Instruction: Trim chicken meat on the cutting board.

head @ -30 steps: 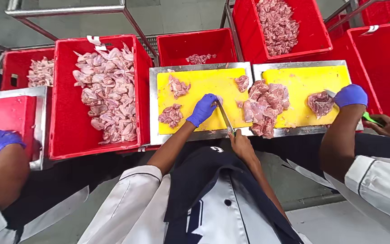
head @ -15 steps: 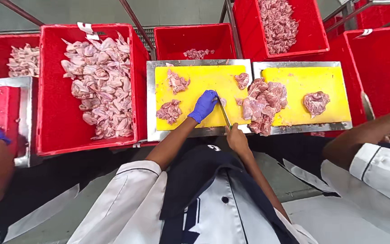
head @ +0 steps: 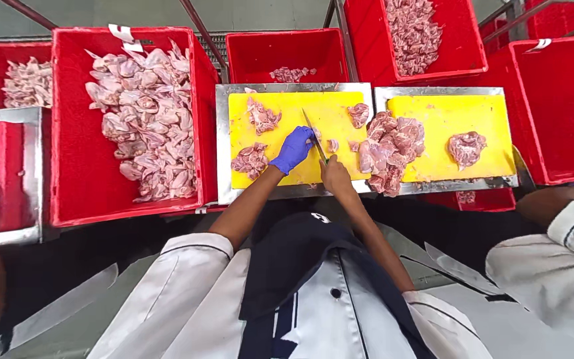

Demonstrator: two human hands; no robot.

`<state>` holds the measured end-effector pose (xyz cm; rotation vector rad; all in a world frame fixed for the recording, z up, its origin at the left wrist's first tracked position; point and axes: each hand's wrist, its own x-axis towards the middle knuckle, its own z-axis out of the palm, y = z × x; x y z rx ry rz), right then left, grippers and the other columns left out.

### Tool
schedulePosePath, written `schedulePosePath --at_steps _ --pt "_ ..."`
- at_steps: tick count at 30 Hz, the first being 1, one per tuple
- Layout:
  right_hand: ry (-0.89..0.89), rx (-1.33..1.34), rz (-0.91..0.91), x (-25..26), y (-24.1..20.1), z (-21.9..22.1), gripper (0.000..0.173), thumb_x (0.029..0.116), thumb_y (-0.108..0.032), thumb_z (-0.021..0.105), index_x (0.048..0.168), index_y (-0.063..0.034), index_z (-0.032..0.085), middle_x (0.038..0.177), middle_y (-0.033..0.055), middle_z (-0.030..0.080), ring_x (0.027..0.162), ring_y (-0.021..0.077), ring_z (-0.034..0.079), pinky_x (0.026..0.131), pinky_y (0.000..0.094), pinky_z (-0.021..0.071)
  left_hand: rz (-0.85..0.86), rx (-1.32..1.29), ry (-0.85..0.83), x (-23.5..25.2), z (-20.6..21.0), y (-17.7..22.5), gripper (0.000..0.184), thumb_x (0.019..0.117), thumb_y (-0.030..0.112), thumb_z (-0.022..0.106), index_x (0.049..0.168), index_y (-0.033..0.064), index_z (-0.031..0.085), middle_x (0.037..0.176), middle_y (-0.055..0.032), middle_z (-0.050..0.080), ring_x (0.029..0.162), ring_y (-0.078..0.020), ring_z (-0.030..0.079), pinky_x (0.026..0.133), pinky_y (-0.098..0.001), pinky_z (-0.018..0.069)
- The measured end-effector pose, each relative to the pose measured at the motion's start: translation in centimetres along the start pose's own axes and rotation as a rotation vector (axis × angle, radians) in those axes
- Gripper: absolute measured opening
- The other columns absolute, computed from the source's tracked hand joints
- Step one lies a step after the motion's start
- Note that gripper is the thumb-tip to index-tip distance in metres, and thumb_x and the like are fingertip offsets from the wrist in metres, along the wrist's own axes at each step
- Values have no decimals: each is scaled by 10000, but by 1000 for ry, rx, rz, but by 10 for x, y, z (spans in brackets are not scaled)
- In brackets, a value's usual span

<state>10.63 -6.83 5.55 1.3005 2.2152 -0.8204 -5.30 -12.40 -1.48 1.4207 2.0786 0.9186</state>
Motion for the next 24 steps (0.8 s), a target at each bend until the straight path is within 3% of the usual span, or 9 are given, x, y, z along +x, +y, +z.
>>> schedulePosePath --at_steps 3,8,9,11,13,15,19,24 --pt "20 4 -7 11 -12 -2 567 1115 -425 372 1469 12 436 1159 231 686 1101 382 692 924 544 555 6 0 4 -1 0 -1 161 934 34 678 1086 18 728 1203 -171 693 1206 -326 635 1069 -480 503" --pt "-59 6 63 -41 55 16 556 1103 -472 380 1335 14 521 1065 237 688 1027 399 701 873 574 557 -74 -16 124 -5 16 -1 172 964 98 655 1109 45 730 1240 -146 693 1247 -303 621 1086 -471 494" --pt "-88 17 58 -47 71 17 558 1104 -475 377 1319 16 534 1050 241 686 1018 404 698 874 583 549 -73 -37 144 -7 17 -3 220 955 122 670 1152 38 719 1261 -155 687 1259 -307 617 1091 -469 490" --pt "-101 25 35 -50 87 11 556 1105 -478 378 1269 20 562 1026 247 681 1003 411 690 867 595 536 -113 -97 116 -15 8 -7 489 941 222 725 1372 28 599 1417 -180 595 1343 -320 558 1138 -475 456" --pt "-40 -13 19 -52 81 0 553 1105 -469 380 1281 25 555 1022 246 686 1009 412 695 871 587 545 -179 -117 99 -23 -4 -7 619 895 219 775 1435 35 533 1479 -181 537 1337 -315 558 1125 -471 473" --pt "10 -68 11 -58 64 -9 543 1105 -458 379 1313 21 528 1029 243 690 1019 416 699 866 574 553 -197 -101 96 -29 -10 -7 549 877 176 785 1363 18 584 1423 -189 572 1281 -310 597 1096 -455 499" --pt "-82 -160 -21 -65 44 -15 545 1101 -484 382 1291 4 533 1043 228 688 1021 405 701 856 566 557 -128 -28 61 -26 -9 -7 324 889 139 753 1179 13 687 1284 -172 656 1231 -297 626 1079 -452 507" --pt "-92 -3 -68 -6 -6 2 541 1106 -441 390 1341 28 522 1123 233 678 1075 384 691 909 554 554 -67 -48 37 -24 -11 -15 178 897 72 726 1061 0 721 1204 -178 690 1197 -307 644 1073 -462 508"
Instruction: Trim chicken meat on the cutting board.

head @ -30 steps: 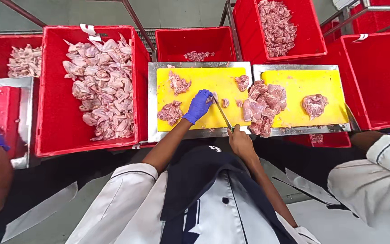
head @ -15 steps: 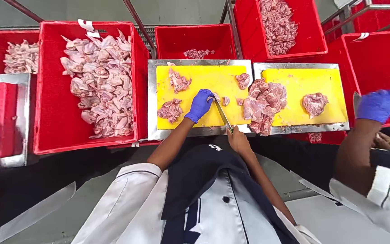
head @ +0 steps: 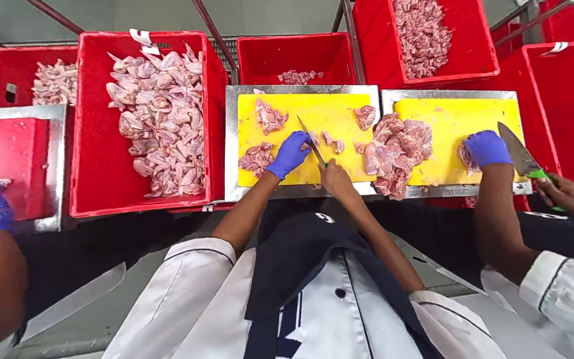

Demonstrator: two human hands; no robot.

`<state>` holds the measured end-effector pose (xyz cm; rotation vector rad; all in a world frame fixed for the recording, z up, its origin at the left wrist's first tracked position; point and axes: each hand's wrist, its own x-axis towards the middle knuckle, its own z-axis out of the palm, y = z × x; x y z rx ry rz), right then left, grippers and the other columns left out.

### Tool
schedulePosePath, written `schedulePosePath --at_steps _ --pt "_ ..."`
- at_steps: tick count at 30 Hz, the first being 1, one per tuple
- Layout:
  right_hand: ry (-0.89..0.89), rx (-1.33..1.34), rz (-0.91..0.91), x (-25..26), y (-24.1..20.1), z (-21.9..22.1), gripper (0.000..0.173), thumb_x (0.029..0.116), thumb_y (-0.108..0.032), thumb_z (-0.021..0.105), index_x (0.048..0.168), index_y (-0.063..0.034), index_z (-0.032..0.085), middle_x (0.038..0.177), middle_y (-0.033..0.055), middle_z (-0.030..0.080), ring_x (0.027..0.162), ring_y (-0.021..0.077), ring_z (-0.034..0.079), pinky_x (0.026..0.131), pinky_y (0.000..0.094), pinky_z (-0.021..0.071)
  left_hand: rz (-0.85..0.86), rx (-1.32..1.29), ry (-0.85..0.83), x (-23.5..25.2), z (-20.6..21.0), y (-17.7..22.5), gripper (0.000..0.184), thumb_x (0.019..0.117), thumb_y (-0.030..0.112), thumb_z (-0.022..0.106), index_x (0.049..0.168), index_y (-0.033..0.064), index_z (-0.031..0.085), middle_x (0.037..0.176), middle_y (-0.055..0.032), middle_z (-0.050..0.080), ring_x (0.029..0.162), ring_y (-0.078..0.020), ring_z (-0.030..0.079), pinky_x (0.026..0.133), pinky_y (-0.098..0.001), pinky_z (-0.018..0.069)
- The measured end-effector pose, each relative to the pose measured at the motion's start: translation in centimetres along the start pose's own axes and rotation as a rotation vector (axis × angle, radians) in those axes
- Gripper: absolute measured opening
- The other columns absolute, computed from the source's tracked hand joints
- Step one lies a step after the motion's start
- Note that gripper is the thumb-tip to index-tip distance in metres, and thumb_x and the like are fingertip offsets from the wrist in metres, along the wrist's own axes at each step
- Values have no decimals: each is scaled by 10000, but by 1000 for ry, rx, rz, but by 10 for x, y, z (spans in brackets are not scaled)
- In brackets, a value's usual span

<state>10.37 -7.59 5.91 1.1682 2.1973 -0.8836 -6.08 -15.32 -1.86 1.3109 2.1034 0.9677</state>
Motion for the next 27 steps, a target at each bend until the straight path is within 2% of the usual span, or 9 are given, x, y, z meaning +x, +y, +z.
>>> schedulePosePath --at_steps 4,7,10,13,15,17,20,24,27 --pt "22 14 -13 13 -14 2 521 1112 -435 378 1329 17 520 1134 221 678 1091 371 690 910 543 555 37 15 3 -2 1 -3 160 905 67 718 1050 3 730 1191 -176 698 1186 -305 652 1065 -460 513" --pt "-1 29 7 -16 26 12 556 1104 -461 388 1321 33 523 1108 240 678 1060 395 695 894 562 558 -22 38 96 -2 7 1 174 915 89 711 1074 19 725 1197 -161 699 1176 -296 658 1050 -466 524" --pt "-72 83 -3 -36 76 21 564 1101 -489 381 1272 19 559 1076 242 668 1031 396 685 888 583 541 -243 99 208 -2 15 16 241 920 145 710 1120 12 696 1181 -176 695 1132 -327 674 995 -507 547" --pt "-61 205 -66 -38 104 22 563 1095 -501 398 1303 -9 576 990 215 674 942 377 680 855 586 530 -410 -20 339 3 17 27 345 944 162 667 1260 27 635 1201 -185 693 1093 -328 692 957 -535 559" --pt "30 357 -59 -46 115 24 505 1099 -469 415 1199 -10 601 850 157 636 767 307 653 741 516 541 -358 -81 349 8 22 29 360 1012 164 582 1342 24 611 1270 -208 668 1146 -335 674 1002 -515 542" --pt "125 530 -10 -56 127 31 465 1106 -447 411 1092 -20 594 728 83 564 612 218 587 609 429 523 -248 -28 245 18 32 37 383 1044 233 546 1365 38 621 1329 -206 641 1208 -339 647 1043 -506 524" --pt "191 566 56 -69 148 37 481 1105 -442 422 1123 2 606 753 112 589 650 235 610 652 453 535 -158 143 -10 34 55 71 494 937 383 722 1337 100 667 1371 -187 608 1261 -394 581 1028 -563 512" --pt "192 496 100 -84 170 41 516 1096 -474 422 1148 8 601 804 151 608 717 294 631 702 513 533 -90 284 -183 39 76 98 287 939 187 672 1210 107 722 1325 -191 623 1254 -419 574 970 -568 538" --pt "176 459 101 -99 179 44 514 1092 -462 448 1153 23 605 828 173 627 769 322 645 741 531 527 -99 297 -257 35 75 104 259 931 120 648 1177 79 717 1255 -216 639 1223 -434 584 962 -575 534"
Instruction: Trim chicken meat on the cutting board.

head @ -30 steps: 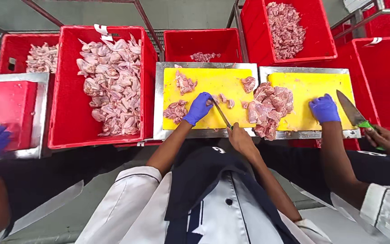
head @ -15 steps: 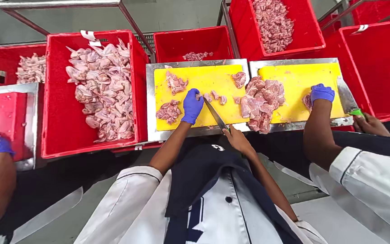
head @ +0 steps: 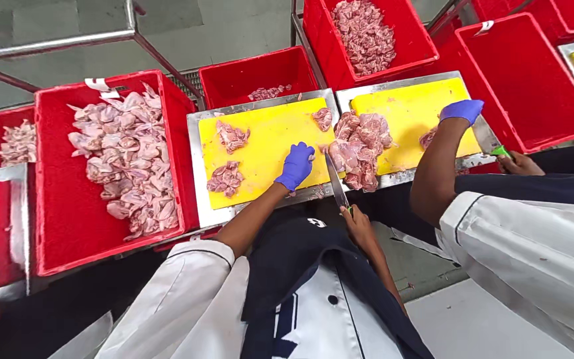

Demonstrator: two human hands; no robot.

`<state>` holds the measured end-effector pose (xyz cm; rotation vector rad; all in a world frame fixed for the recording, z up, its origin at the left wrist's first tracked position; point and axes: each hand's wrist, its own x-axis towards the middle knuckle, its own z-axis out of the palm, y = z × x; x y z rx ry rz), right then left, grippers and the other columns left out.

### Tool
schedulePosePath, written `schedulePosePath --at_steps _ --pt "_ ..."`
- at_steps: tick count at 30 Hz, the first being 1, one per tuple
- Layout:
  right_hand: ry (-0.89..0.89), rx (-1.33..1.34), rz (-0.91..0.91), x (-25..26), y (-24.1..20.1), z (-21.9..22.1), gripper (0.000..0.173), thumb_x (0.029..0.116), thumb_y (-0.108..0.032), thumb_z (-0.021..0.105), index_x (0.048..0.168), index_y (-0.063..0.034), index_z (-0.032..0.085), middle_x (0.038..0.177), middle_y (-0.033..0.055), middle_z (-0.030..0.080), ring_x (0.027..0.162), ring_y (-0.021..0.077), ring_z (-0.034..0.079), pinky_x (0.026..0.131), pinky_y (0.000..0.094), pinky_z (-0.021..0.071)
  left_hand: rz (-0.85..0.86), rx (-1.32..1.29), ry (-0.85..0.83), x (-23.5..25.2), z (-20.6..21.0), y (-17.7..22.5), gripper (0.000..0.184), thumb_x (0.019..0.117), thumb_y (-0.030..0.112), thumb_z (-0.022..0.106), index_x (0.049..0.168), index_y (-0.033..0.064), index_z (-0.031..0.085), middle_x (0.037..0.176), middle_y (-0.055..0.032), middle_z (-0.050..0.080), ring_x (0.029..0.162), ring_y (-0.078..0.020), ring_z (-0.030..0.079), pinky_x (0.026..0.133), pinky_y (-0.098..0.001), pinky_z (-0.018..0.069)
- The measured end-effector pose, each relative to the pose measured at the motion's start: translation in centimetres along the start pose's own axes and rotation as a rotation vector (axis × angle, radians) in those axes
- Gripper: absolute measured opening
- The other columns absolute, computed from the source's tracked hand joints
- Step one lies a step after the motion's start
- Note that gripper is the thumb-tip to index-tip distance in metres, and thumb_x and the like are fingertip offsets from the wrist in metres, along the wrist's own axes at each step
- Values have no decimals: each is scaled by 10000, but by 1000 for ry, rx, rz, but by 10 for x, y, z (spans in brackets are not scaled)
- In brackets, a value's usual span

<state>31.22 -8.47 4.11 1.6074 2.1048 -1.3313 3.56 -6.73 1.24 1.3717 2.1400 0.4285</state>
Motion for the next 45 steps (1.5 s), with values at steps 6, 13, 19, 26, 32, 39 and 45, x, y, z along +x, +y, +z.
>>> schedulePosePath --at_steps 6,13,19,26,32,39,45 --pt "-54 -55 49 -10 15 -1 508 1093 -414 488 1213 65 605 933 250 679 901 392 687 854 557 533 30 47 -170 -7 -7 0 340 851 63 692 1191 63 700 1238 -248 621 1191 -438 593 984 -589 504" --pt "-123 -50 19 -8 38 -15 521 1081 -455 494 1176 42 617 931 228 679 900 368 686 840 543 536 461 -116 -867 -10 -42 26 272 833 -2 783 1100 34 740 1024 -186 724 930 -340 691 818 -585 551" --pt "-162 -46 -15 -3 43 -21 524 1083 -475 475 1168 24 612 924 214 668 889 353 678 823 538 534 680 -647 -843 34 -78 89 291 825 44 714 1110 -7 686 1060 -84 721 953 -139 670 862 -359 569" --pt "-188 -128 17 0 45 -33 549 1074 -502 480 1211 12 614 990 232 694 974 382 695 881 569 537 13 -984 367 109 -41 81 334 1017 82 602 1328 -30 552 1232 -207 652 987 -264 707 897 -446 598" --pt "-241 -116 23 0 55 -41 522 1074 -500 483 1175 -7 622 979 220 688 958 366 692 867 554 537 281 -203 20 61 7 1 360 930 267 700 1246 94 712 1281 -130 688 1240 -296 619 1085 -500 475" --pt "-355 -289 54 -30 -29 -94 444 1133 -273 417 1299 106 579 1168 293 670 1105 373 658 1012 486 475 394 -160 42 16 18 -7 162 930 43 649 1064 15 736 1156 -179 703 1169 -342 642 1037 -489 511" --pt "-137 -373 -194 5 4 -67 477 1103 -354 488 1150 101 621 899 286 681 851 421 692 806 584 538 131 -343 221 -39 16 -32 216 930 23 603 1111 3 720 1169 -185 699 1148 -308 653 1038 -431 509"
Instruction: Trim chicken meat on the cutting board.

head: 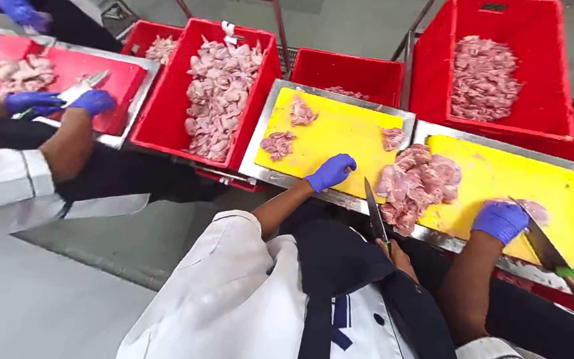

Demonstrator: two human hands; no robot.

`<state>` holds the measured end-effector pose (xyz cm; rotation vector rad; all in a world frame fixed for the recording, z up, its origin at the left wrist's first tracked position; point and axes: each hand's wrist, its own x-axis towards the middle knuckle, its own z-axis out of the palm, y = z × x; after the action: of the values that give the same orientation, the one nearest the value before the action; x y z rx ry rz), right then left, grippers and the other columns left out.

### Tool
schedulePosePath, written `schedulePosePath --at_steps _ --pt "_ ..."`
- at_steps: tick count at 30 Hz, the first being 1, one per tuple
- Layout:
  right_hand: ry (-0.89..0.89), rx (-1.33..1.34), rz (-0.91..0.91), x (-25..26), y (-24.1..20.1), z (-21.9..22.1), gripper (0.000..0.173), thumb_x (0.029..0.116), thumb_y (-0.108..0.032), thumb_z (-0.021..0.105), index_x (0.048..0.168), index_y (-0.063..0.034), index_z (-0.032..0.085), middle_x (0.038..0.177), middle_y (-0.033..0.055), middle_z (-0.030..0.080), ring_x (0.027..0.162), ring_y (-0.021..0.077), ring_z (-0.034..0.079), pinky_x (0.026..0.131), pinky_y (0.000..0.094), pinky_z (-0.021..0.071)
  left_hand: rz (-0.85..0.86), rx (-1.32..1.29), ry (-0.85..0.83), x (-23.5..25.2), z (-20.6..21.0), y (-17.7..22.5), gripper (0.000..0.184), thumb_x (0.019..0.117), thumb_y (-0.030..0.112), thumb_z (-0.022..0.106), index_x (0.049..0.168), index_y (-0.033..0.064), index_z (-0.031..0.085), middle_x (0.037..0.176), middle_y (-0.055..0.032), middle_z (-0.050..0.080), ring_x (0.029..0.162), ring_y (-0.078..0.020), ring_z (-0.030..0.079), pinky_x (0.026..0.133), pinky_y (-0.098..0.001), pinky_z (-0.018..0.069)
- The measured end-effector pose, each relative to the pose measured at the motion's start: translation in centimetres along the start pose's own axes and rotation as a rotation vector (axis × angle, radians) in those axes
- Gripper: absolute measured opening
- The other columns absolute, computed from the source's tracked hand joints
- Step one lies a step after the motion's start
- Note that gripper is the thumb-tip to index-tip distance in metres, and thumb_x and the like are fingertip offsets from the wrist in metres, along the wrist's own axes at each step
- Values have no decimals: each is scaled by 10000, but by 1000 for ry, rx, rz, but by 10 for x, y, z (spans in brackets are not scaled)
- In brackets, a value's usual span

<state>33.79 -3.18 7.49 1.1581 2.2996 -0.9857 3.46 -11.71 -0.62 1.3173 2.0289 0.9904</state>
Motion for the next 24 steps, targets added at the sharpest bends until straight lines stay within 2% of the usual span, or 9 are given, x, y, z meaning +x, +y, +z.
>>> schedulePosePath --at_steps 2,4,7,13,15,17,20,22,24 --pt "-24 -44 20 21 14 13 497 1091 -396 508 1190 80 609 906 290 684 876 449 697 813 620 531 -35 -58 164 -23 -12 -2 196 929 6 614 1089 -17 726 1154 -190 705 1092 -282 677 996 -400 539" --pt "-68 -83 61 29 6 13 515 1095 -399 497 1234 87 595 962 307 692 938 464 697 857 623 521 -53 -97 341 -45 -23 -4 172 925 -12 633 1069 -21 728 1143 -178 711 1043 -253 695 950 -375 569" --pt "-61 -114 77 33 -4 12 525 1097 -396 492 1241 101 584 976 321 687 953 475 694 864 622 514 -40 -130 564 -67 -36 -8 155 895 -50 664 1032 -30 732 1106 -167 725 1009 -232 712 921 -366 593" --pt "-27 -93 47 33 -8 12 545 1096 -402 492 1224 120 584 961 343 674 943 512 677 847 657 500 -79 -205 836 -89 -67 -8 201 882 -51 702 1082 -43 723 1101 -167 728 980 -209 723 892 -371 612" --pt "-24 -99 60 33 -8 13 544 1094 -406 494 1227 113 583 957 341 674 943 505 679 844 647 503 -77 -75 913 -94 -76 -13 214 890 -44 698 1101 -24 729 1126 -154 731 1030 -210 716 924 -372 601" --pt "-21 -99 75 34 -9 15 540 1093 -411 496 1229 105 584 956 336 676 946 501 682 843 640 507 -157 172 888 -98 -84 -27 211 888 -22 706 1094 2 743 1173 -156 733 1159 -278 688 1021 -436 554" --pt "-41 -96 114 33 -11 15 544 1089 -436 494 1238 80 578 965 314 683 952 476 690 843 625 518 -486 358 608 -103 -89 -46 282 889 107 751 1169 74 738 1269 -154 691 1295 -384 575 1105 -574 443" --pt "-53 -75 144 32 -16 12 564 1083 -465 490 1265 62 572 990 303 687 972 463 694 856 624 522 -476 381 590 -92 -86 -43 270 916 163 733 1177 96 746 1258 -146 699 1281 -386 584 1110 -588 427" --pt "-69 -54 173 26 -15 14 580 1080 -486 483 1284 51 564 1004 294 687 984 457 693 859 619 527 -383 300 577 -73 -70 -31 248 950 193 699 1169 85 743 1233 -137 709 1242 -349 618 1093 -549 459"
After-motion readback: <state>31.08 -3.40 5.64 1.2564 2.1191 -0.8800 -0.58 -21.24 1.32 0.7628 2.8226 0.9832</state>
